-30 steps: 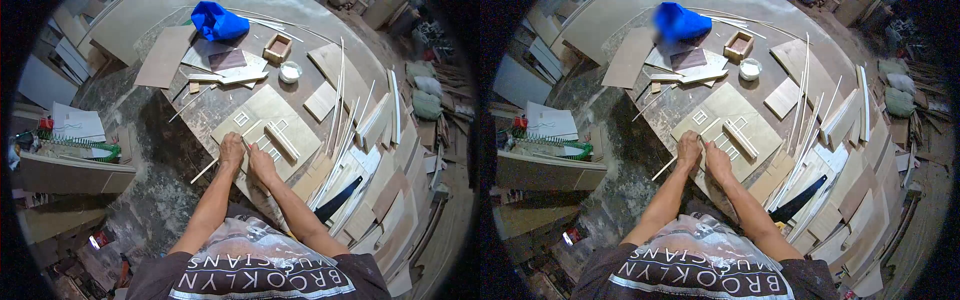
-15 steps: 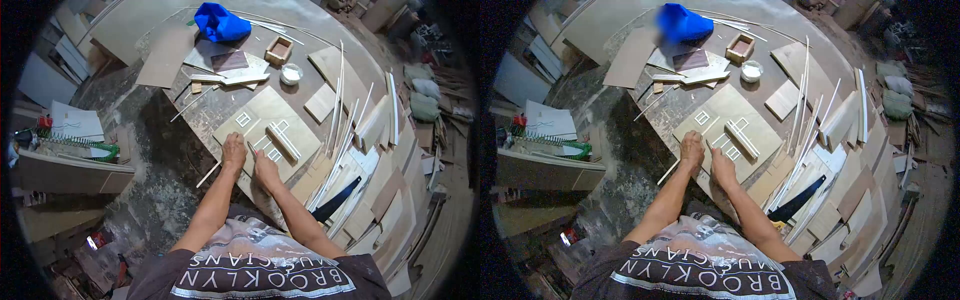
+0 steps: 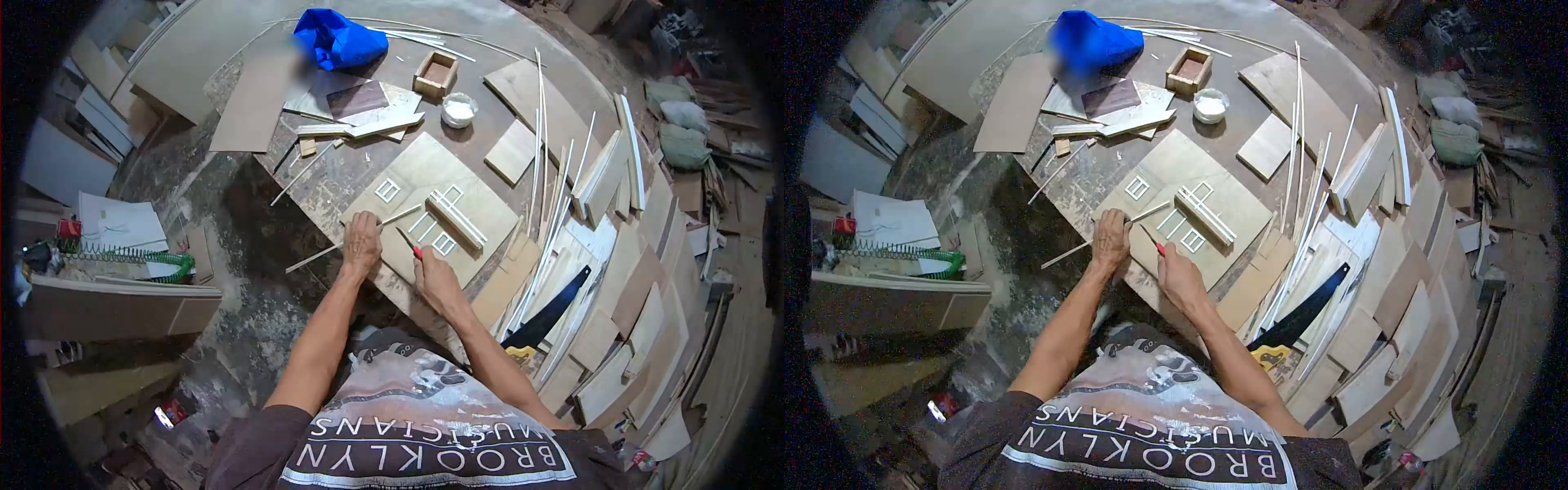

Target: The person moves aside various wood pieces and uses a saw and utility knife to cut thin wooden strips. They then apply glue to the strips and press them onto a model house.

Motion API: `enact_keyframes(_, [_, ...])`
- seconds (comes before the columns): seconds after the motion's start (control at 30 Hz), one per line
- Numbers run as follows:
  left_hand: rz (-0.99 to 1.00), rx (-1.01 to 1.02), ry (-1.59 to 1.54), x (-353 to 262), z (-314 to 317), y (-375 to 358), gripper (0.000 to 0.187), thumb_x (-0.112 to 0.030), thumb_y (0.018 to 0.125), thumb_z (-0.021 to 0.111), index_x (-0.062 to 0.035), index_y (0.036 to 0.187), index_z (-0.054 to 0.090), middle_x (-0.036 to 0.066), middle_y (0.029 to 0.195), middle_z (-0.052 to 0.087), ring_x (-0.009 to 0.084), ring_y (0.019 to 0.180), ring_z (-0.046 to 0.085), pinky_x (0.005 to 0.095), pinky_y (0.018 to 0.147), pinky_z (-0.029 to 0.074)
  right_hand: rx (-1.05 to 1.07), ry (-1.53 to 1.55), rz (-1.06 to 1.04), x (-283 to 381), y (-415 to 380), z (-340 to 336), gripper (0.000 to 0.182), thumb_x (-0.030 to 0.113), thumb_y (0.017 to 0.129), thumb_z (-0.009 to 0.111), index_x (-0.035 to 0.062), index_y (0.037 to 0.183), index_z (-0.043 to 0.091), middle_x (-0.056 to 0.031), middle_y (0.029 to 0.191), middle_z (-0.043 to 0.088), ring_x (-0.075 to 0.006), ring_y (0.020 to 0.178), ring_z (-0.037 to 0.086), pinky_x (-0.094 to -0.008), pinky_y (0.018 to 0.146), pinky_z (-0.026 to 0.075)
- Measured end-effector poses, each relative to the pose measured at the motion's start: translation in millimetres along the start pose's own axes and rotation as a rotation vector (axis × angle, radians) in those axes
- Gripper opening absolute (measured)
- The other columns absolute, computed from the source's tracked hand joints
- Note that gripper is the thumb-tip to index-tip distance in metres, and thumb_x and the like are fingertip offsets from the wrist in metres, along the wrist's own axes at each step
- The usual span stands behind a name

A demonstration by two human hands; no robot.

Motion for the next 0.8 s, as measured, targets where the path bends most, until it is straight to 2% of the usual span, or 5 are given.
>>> enact_keyframes(0.13, [-0.132,-0.002,-0.382,15,-30,5,0.01,-0.007,0.087,0.058,0.0003,0.093,0.061,0.018,0.092,0.062,0.0377,0.09,0.061,0.0458,0.075,0.047,-0.181,0.212,-0.01,14,-18,-13,0.017,0.017,0.1,0.049,0.0003,0.102,0.046,-0.0295,0.074,0.062,-0.0523,0.072,0.059,-0.0566,0.064,0.045])
enact_keyframes(0.2, [-0.199,0.062,-0.503,28,-34,6,0.015,-0.009,0.09,0.061,0.004,0.096,0.064,0.015,0.082,0.065,0.0298,0.077,0.066,0.0388,0.069,0.05,-0.285,0.286,0.051,21,-24,-18,0.019,0.019,0.098,0.056,0.0005,0.099,0.05,-0.024,0.066,0.058,-0.0434,0.064,0.062,-0.0514,0.059,0.045])
enact_keyframes(0.33, [-0.372,0.406,-0.818,15,-57,4,0.021,-0.014,0.092,0.068,0.0045,0.103,0.07,0.001,0.073,0.064,0.0071,0.065,0.057,0.0253,0.06,0.047,-0.401,0.746,0.396,29,-27,-15,0.022,0.02,0.091,0.072,0.0023,0.083,0.061,0.002,0.059,0.05,-0.0077,0.047,0.047,-0.0272,0.045,0.039])
enact_keyframes(0.5, [-0.267,0.805,-0.937,4,-51,10,0.018,-0.011,0.093,0.067,0.0046,0.101,0.071,0.0,0.075,0.064,0.0072,0.066,0.055,0.0239,0.06,0.044,-0.528,1.302,0.436,27,-4,45,0.019,0.015,0.09,0.074,-0.001,0.094,0.065,0.002,0.065,0.055,-0.0067,0.047,0.047,-0.0243,0.044,0.039])
enact_keyframes(0.8, [0.279,1.076,-0.695,-14,-34,7,0.019,-0.012,0.092,0.067,0.0059,0.098,0.072,0.006,0.075,0.066,0.0097,0.068,0.055,0.0292,0.061,0.046,-1.098,1.499,0.48,27,-41,118,0.015,0.012,0.09,0.07,0.0088,0.091,0.055,0.0029,0.065,0.049,-0.0085,0.051,0.048,-0.0265,0.048,0.043])
Point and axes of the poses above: each hand's wrist, its own y-axis towards the middle knuckle, its own z-axis out of the palm, x = y × z, the point moved 7 cm from there along y, towards the middle knuckle
